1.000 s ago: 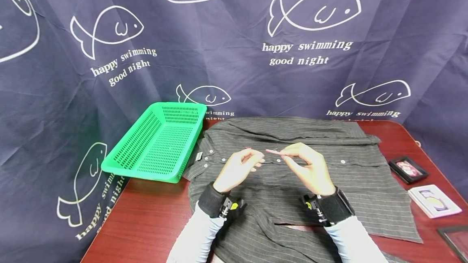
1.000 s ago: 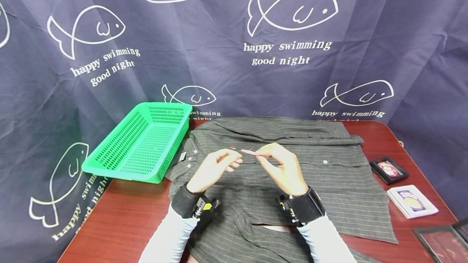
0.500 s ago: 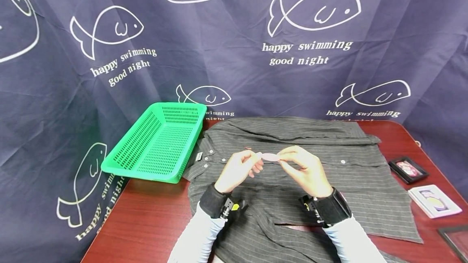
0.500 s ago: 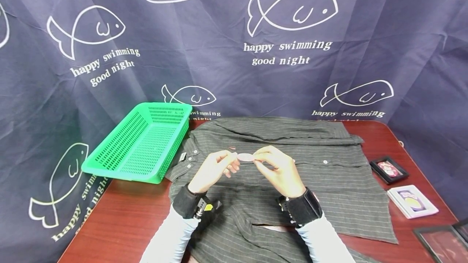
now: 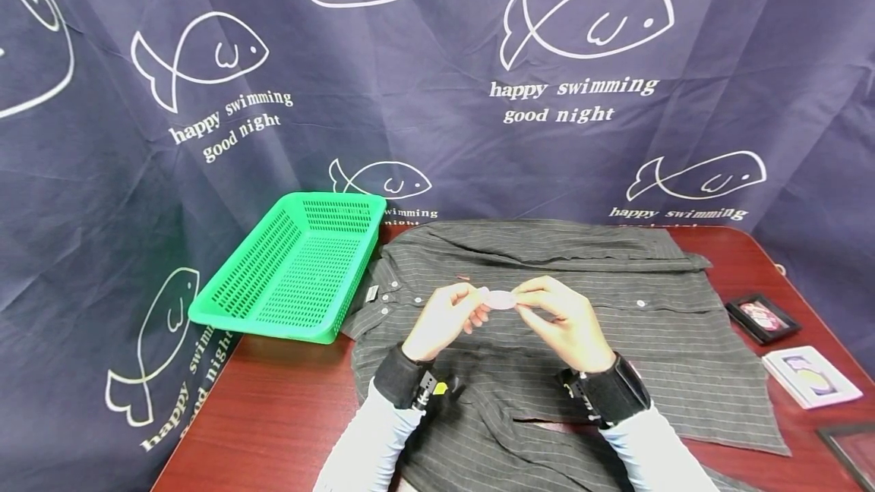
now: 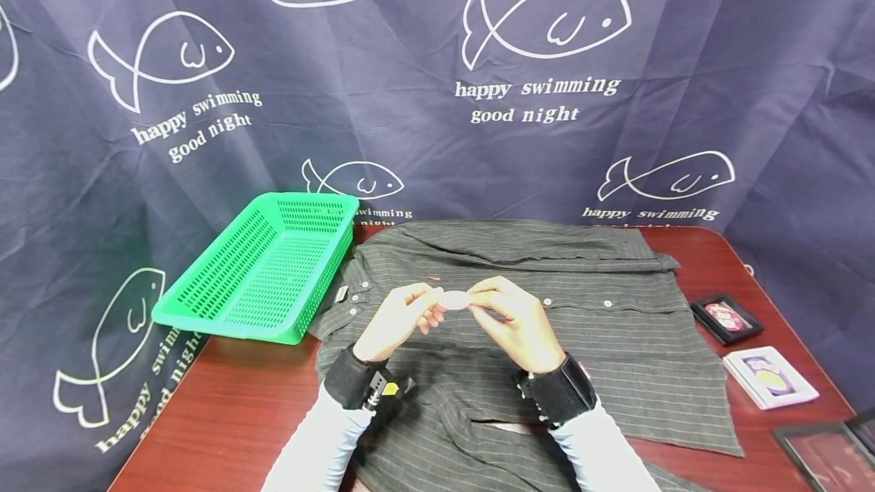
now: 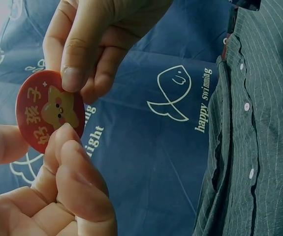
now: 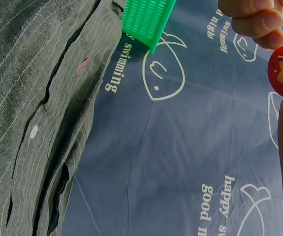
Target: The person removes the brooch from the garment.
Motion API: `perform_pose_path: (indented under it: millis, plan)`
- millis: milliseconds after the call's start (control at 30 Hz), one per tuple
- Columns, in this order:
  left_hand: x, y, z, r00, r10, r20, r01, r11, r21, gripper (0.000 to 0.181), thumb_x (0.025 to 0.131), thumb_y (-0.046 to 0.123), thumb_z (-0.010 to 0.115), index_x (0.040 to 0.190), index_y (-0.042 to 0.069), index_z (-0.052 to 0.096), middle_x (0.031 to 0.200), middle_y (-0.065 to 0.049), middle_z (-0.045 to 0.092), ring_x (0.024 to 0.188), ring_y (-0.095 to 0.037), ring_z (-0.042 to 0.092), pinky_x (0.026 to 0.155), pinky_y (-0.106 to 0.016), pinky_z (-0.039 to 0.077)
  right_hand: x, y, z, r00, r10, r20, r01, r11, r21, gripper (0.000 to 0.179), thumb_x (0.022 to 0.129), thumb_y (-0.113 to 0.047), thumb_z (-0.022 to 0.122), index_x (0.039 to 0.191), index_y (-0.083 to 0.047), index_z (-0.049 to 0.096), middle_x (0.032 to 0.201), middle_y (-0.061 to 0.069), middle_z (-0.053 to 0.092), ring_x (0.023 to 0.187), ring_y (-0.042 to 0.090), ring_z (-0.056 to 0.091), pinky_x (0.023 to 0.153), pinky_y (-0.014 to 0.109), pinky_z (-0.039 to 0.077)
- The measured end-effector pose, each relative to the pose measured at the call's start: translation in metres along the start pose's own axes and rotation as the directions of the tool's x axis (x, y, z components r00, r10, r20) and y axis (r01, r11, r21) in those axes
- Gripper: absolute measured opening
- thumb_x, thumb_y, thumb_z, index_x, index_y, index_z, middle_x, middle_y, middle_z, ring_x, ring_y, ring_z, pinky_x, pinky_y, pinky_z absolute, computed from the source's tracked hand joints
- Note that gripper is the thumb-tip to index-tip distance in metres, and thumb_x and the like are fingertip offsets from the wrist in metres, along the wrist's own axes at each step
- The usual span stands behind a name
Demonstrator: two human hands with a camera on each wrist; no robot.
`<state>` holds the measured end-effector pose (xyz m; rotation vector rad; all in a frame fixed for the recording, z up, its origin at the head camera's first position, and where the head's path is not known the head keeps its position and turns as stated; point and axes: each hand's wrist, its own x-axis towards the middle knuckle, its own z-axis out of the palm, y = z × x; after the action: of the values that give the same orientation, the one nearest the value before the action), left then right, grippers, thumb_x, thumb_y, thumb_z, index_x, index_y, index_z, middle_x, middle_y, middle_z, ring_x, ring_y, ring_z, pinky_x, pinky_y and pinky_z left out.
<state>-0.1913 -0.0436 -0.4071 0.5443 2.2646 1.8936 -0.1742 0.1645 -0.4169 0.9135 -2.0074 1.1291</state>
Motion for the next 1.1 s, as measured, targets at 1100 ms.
perform_pose_path:
  millis: [1100]
  plan:
    - [-0.0008,-0.0025,-0.0022,1.000,0.017,-0.009,-0.018,0.993,-0.116,0.024,0.097,0.004,0.055,0.090,-0.019,0.058,0.065,0.006,0.056,0.058,-0.005,0.053,0.053,-0.015,0.046,0.0017,0.0038,-0.0001,0.993,0.112,-0.047,-0.107,0.989,0.100,0.034,0.070,0.019,0.075,0.096,-0.002,0.073,0.094,0.011,0.070,0.089,0.004,0.066,0.080,0.013,0.052]
